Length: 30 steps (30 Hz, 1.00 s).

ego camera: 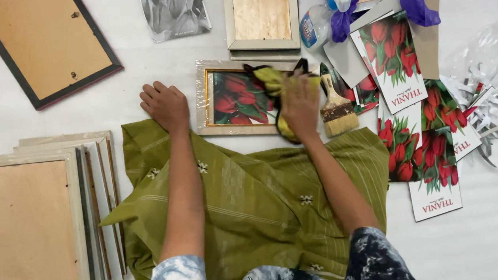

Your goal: Cleaning a picture frame and inserting a floral print into it

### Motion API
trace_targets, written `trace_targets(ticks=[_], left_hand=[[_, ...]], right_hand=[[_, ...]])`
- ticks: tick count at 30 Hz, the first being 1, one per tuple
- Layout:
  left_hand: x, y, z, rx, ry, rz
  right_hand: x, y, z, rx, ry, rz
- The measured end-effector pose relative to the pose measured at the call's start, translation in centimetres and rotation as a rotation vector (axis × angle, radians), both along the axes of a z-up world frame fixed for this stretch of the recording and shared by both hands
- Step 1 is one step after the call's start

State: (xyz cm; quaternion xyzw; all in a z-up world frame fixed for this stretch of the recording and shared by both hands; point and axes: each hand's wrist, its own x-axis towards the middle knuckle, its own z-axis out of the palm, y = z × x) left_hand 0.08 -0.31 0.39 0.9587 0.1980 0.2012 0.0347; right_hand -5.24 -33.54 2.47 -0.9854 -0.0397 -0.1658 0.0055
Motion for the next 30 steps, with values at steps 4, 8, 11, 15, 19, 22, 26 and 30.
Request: trace_targets(ticks=[4, 8, 11, 15, 19, 22, 26, 30], left_hand=[[0.1, 0.0, -0.1, -0.001, -0.018, -0.002], [0.1, 0.1, -0.3, -0.002, -0.008, -0.003], [0.2, 0.3, -0.8, 0.0, -0.014, 0.002], [0.3, 0.2, -1.2, 0.017, -0.053, -0.007], [0.3, 0.3, -1.4, 0.028, -0.055, -0.019], [0.3, 0.2, -1.3, 0.03, -0.047, -0.015], [-0.1, 0.1, -0.7, 0.003, -0.055, -0.019], [0.4, 0.3, -1.2, -0.002, -0.046, -0.01]], right_hand=[[0.4, 0.4, -2.9, 0.208, -0.008, -0.225], [-2.4, 4.3, -0.4, 0.211, 0.088, 0.168], [-1.5, 2.4, -1.9, 0.213, 0.103, 0.191], [-1.3, 0.6, 2.7, 0.298, 0.153, -0.049], [1.0, -3.1, -3.9, 0.573, 0.331, -0.007], [2.2, -5.0, -2.3, 0.669, 0.207, 0.003], [1.9, -5.4, 2.3, 0.245, 0.032, -0.313], [-1.7, 1.2, -1.3, 0.305, 0.129, 0.218]])
